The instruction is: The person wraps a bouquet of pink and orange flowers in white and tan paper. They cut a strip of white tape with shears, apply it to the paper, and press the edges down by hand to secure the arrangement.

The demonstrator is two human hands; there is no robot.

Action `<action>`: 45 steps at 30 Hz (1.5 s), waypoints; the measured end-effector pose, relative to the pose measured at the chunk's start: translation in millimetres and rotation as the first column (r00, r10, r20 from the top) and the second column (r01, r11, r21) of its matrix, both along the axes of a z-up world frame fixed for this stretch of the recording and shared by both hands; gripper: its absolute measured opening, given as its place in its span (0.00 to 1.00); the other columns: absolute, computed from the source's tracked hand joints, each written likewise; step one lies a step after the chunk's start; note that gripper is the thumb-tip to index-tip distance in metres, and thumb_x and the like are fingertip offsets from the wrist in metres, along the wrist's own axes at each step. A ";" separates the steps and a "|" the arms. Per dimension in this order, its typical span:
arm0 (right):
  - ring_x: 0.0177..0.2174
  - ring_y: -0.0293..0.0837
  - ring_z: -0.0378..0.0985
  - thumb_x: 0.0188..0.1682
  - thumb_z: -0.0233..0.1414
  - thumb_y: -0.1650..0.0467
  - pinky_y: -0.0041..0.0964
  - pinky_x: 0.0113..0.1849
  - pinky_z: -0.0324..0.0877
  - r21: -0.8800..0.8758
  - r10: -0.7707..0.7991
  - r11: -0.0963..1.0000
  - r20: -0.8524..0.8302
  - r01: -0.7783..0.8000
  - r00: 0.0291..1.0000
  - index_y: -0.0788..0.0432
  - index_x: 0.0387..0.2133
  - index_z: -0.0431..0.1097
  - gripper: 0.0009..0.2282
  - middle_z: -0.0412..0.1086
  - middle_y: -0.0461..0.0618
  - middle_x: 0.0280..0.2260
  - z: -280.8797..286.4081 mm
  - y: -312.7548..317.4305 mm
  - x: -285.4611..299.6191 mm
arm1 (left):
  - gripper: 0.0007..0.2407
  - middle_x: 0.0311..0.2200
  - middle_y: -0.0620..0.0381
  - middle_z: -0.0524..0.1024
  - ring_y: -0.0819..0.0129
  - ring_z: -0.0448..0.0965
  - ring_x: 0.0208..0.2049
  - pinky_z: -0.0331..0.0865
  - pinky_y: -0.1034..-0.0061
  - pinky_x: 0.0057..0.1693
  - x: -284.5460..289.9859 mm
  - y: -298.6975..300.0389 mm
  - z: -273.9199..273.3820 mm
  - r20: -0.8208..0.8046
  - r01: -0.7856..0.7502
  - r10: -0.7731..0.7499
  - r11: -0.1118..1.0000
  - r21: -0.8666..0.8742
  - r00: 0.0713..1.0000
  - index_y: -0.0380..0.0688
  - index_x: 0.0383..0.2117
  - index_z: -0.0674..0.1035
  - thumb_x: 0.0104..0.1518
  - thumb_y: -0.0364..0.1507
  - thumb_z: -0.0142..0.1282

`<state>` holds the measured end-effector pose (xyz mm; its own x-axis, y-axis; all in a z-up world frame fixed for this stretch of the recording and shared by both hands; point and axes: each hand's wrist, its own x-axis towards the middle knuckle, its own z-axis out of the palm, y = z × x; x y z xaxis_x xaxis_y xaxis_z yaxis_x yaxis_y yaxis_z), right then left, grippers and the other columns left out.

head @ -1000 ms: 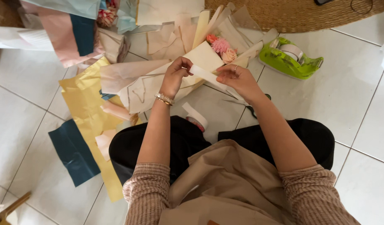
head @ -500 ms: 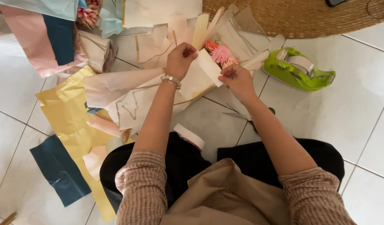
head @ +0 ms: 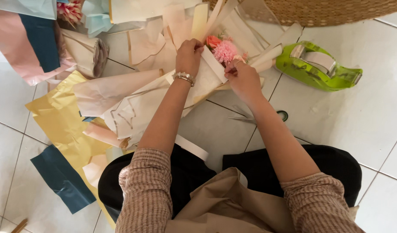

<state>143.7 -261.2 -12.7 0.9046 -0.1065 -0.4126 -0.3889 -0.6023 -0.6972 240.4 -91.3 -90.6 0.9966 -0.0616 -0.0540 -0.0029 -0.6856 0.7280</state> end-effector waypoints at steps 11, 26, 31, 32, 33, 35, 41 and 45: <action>0.22 0.37 0.77 0.39 0.47 0.80 0.25 0.29 0.68 0.294 -0.146 0.946 0.007 0.138 0.989 0.54 0.23 0.67 0.07 0.71 0.45 0.23 -19.8 -0.2 -0.6 | 0.02 0.33 0.54 0.71 0.56 0.74 0.31 0.67 0.62 0.38 2.6 -9.1 -14.5 -0.020 -0.041 0.043 0.992 0.123 0.999 0.47 0.28 0.74 0.53 0.26 0.48; 0.26 0.36 0.70 0.39 0.50 0.79 0.29 0.31 0.65 0.213 -0.162 0.967 0.098 0.138 0.982 0.53 0.22 0.66 0.07 0.69 0.43 0.23 -33.5 -0.4 0.0 | 0.01 0.33 0.54 0.68 0.54 0.74 0.26 0.68 0.59 0.34 1.3 -12.2 -21.8 0.032 -0.063 0.058 0.981 0.185 0.998 0.46 0.28 0.73 0.54 0.27 0.49; 0.28 0.38 0.70 0.40 0.48 0.79 0.31 0.34 0.65 0.218 -0.134 0.970 0.127 0.104 0.983 0.54 0.24 0.65 0.07 0.70 0.42 0.26 -34.6 -0.1 -1.9 | 0.01 0.33 0.53 0.68 0.51 0.75 0.26 0.67 0.56 0.35 2.3 -12.8 -28.2 0.066 -0.061 0.046 0.970 0.235 0.997 0.46 0.28 0.73 0.54 0.27 0.50; 0.27 0.38 0.70 0.40 0.48 0.78 0.31 0.34 0.64 0.179 -0.096 0.981 0.139 0.071 0.986 0.52 0.26 0.68 0.07 0.70 0.42 0.25 -40.5 -0.3 -1.7 | 0.00 0.32 0.54 0.68 0.51 0.75 0.26 0.67 0.56 0.35 2.2 -12.6 -29.4 0.076 -0.059 0.042 0.972 0.228 0.996 0.47 0.28 0.72 0.53 0.26 0.49; 0.27 0.38 0.69 0.41 0.48 0.77 0.32 0.35 0.63 0.140 -0.059 0.989 0.149 0.038 0.987 0.51 0.28 0.70 0.08 0.69 0.42 0.24 -46.4 -0.4 -1.3 | 0.00 0.32 0.54 0.67 0.51 0.74 0.26 0.66 0.56 0.35 2.2 -12.1 -30.5 0.086 -0.057 0.039 0.973 0.223 0.996 0.47 0.28 0.72 0.53 0.26 0.49; 0.30 0.39 0.71 0.42 0.46 0.76 0.32 0.35 0.63 0.110 -0.037 0.994 0.090 0.027 0.995 0.49 0.31 0.72 0.10 0.71 0.42 0.27 -32.5 2.0 -2.7 | 0.00 0.31 0.54 0.67 0.51 0.74 0.25 0.66 0.56 0.34 2.2 -11.5 -32.5 0.103 -0.055 0.035 0.977 0.205 0.994 0.46 0.27 0.71 0.53 0.25 0.48; 0.36 0.42 0.73 0.43 0.46 0.74 0.35 0.37 0.64 0.057 -0.001 0.998 0.013 0.000 1.000 0.49 0.36 0.74 0.11 0.73 0.44 0.35 -33.7 3.7 -1.1 | 0.01 0.31 0.53 0.67 0.51 0.73 0.25 0.65 0.56 0.32 2.1 -13.5 -31.2 0.105 -0.063 0.042 0.976 0.209 0.994 0.47 0.27 0.71 0.53 0.25 0.47; 0.37 0.43 0.74 0.43 0.46 0.75 0.34 0.41 0.64 0.066 -0.023 0.998 0.085 0.018 0.996 0.51 0.35 0.75 0.12 0.73 0.46 0.41 -52.6 2.7 0.7 | 0.02 0.32 0.54 0.67 0.52 0.73 0.24 0.66 0.57 0.32 2.6 -16.0 -30.1 0.077 -0.073 0.056 0.966 0.249 0.995 0.47 0.27 0.72 0.55 0.26 0.46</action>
<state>144.4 -258.5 -65.3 0.9348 -0.1008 -0.3406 -0.3380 -0.5472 -0.7657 243.0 -107.2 -120.7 0.9999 0.0100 0.0088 0.0038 -0.8469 0.5317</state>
